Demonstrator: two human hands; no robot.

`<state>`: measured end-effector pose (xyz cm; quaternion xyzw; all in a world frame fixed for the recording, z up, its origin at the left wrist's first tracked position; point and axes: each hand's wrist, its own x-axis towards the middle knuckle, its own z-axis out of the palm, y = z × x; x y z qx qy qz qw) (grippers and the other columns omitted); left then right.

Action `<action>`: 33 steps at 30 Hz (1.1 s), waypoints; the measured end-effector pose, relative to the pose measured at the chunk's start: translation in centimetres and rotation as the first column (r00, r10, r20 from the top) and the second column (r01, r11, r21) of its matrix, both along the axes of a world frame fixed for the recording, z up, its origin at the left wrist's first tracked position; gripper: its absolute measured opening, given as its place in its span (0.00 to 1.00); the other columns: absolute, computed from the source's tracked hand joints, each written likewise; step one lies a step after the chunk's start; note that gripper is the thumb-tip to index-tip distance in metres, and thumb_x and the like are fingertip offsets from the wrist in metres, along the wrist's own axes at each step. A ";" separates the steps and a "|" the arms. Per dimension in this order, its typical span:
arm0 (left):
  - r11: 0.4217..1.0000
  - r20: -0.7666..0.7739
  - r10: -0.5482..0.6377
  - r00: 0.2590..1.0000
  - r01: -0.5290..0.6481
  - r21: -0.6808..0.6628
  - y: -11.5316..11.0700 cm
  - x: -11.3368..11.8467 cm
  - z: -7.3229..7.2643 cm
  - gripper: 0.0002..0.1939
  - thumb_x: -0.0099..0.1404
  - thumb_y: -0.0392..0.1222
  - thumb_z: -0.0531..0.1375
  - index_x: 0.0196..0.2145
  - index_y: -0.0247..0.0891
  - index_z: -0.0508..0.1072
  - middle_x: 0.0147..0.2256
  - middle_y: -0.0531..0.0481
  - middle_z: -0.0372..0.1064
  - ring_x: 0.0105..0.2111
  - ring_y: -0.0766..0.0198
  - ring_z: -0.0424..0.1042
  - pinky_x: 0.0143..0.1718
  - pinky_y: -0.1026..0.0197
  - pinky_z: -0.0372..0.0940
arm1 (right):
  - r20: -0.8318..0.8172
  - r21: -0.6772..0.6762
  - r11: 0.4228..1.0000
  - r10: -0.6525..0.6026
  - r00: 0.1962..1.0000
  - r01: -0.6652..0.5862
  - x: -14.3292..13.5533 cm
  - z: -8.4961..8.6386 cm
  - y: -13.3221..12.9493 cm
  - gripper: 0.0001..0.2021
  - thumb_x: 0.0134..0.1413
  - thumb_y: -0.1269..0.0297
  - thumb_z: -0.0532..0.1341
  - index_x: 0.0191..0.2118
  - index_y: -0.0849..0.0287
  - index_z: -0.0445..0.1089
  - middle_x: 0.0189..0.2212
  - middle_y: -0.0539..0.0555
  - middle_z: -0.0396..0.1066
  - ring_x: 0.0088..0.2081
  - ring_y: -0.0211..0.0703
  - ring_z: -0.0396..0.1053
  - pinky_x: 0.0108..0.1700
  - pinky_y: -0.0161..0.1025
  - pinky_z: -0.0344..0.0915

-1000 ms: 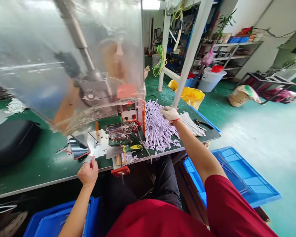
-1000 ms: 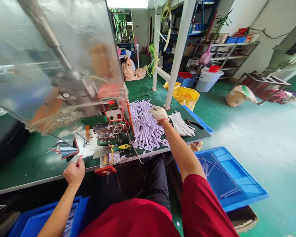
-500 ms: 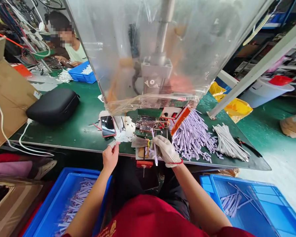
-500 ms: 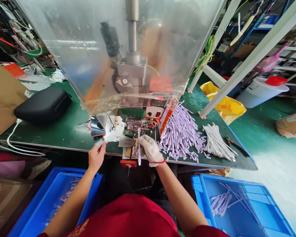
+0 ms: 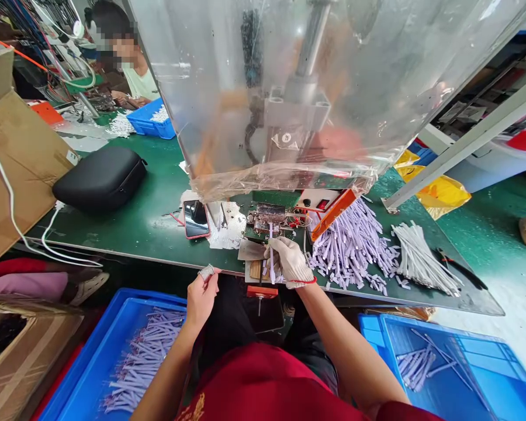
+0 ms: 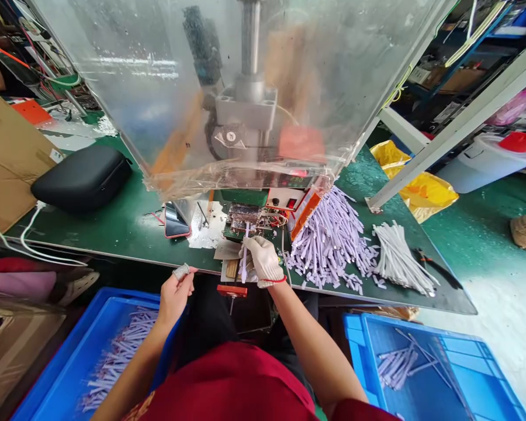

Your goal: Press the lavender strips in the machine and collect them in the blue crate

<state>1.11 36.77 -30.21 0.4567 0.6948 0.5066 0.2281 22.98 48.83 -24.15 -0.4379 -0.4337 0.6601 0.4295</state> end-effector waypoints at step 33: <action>0.898 0.520 -0.284 0.806 0.413 -0.149 8.4 9.7 7.7 0.27 0.50 0.61 0.70 0.35 0.33 0.75 0.19 0.55 0.68 0.16 0.65 0.69 0.14 0.65 0.66 | 0.943 0.331 0.939 -0.327 0.063 -0.092 18.7 0.3 5.3 0.16 0.60 0.56 0.54 0.40 0.61 0.76 0.36 0.63 0.77 0.40 0.52 0.75 0.38 0.39 0.63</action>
